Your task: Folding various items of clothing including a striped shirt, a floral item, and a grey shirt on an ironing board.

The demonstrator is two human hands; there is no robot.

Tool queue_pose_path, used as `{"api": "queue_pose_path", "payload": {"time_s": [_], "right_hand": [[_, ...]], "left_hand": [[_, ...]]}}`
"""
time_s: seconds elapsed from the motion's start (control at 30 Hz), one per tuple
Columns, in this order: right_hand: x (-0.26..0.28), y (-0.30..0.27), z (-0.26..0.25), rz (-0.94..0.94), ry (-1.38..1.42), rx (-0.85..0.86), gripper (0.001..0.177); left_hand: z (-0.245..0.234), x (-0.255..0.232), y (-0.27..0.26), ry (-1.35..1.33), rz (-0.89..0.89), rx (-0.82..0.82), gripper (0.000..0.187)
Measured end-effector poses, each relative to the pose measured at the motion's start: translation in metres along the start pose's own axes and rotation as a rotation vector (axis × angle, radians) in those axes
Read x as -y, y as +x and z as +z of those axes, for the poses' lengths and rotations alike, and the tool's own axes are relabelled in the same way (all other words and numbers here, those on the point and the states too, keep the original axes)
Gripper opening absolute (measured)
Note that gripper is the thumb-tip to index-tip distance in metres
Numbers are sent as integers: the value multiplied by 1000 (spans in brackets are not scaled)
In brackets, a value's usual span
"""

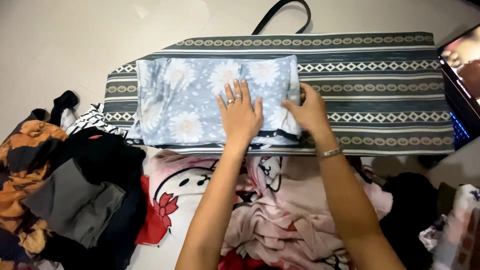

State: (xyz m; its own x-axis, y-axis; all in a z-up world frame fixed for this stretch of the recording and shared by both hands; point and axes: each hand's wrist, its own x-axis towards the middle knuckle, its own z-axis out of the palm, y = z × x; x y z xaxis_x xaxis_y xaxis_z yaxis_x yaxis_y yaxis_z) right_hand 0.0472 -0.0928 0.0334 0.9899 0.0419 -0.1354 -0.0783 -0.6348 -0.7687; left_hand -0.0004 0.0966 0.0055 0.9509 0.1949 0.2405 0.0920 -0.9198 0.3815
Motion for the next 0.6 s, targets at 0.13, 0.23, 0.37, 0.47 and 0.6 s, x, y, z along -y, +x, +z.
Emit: {"api": "queue_pose_path", "payload": {"time_s": [0.13, 0.23, 0.37, 0.47, 0.6], "right_hand": [[-48, 22, -24, -44, 283, 65, 53], [-69, 26, -63, -59, 432, 114, 41], [-68, 18, -117, 23, 418, 40, 37], [-59, 9, -144, 18, 423, -10, 40], [-31, 5, -146, -178, 407, -16, 47]], "left_hand": [[13, -39, -4, -14, -24, -7, 73], [26, -82, -6, -36, -49, 22, 76], [40, -127, -2, -143, -53, 162, 82], [34, -138, 3, -280, -28, 280, 81], [61, -114, 5, -570, 35, 217, 66]]}}
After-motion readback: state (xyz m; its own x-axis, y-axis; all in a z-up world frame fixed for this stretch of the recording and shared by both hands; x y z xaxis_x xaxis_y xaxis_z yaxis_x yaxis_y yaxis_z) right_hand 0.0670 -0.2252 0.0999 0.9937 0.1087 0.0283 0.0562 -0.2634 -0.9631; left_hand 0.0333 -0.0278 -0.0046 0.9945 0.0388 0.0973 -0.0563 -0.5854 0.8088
